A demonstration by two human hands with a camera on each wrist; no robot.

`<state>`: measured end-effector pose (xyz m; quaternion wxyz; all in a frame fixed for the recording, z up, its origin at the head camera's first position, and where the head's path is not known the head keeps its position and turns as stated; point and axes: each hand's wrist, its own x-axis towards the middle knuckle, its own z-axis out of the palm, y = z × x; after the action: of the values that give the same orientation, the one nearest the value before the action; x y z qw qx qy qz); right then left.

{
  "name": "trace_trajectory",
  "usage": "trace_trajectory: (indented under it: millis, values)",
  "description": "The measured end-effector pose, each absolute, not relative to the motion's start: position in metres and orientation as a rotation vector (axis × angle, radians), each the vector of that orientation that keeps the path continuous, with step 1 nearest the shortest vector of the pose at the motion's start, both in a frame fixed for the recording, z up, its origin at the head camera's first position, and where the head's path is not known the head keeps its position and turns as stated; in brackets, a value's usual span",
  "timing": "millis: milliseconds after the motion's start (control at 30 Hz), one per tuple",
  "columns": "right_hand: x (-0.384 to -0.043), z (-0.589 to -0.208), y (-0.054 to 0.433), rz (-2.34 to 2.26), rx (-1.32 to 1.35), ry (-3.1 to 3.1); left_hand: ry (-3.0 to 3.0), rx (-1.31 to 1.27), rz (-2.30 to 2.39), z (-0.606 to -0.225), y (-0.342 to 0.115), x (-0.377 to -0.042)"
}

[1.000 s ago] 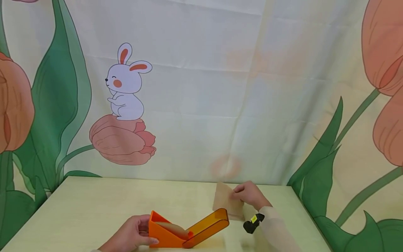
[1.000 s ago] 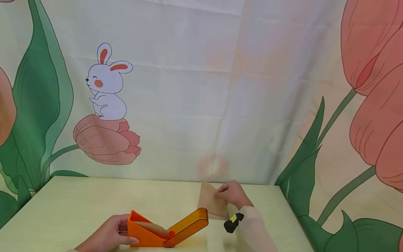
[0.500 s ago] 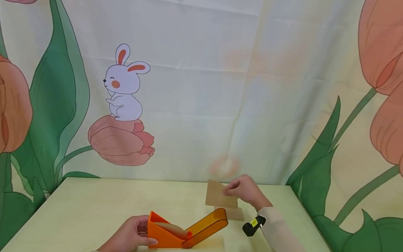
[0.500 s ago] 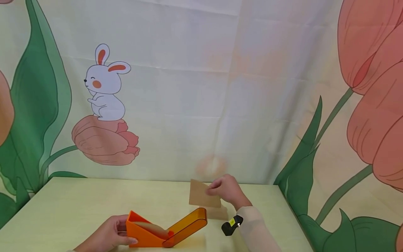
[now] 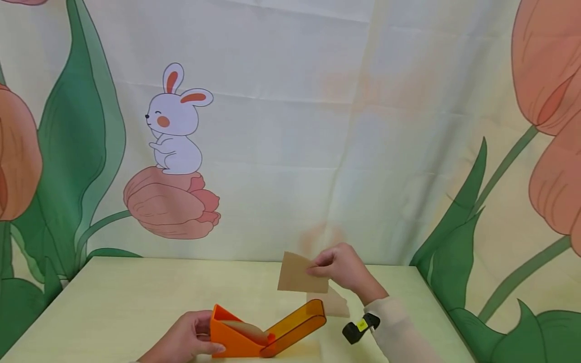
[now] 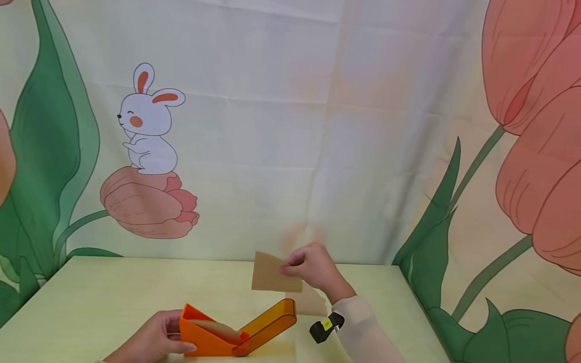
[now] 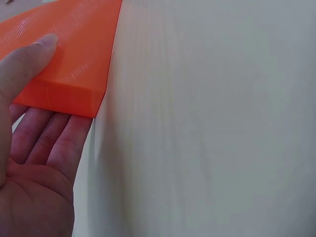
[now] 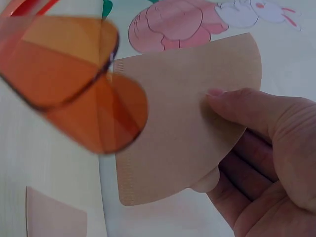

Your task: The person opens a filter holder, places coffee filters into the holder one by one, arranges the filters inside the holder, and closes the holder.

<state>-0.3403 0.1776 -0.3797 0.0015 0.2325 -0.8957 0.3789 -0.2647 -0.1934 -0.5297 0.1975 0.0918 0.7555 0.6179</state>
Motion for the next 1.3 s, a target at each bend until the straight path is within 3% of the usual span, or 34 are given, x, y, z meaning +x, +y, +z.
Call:
trace_trajectory:
  millis: [500, 1300]
  values:
    - [-0.317, -0.365, 0.142, 1.350, 0.876, -2.735, 2.096, 0.280, 1.752, -0.529, -0.194, -0.264]
    - [-0.297, -0.388, 0.101, 1.466, 0.990, -2.779, 2.115, 0.315, 1.739, -0.525, -0.195, -0.260]
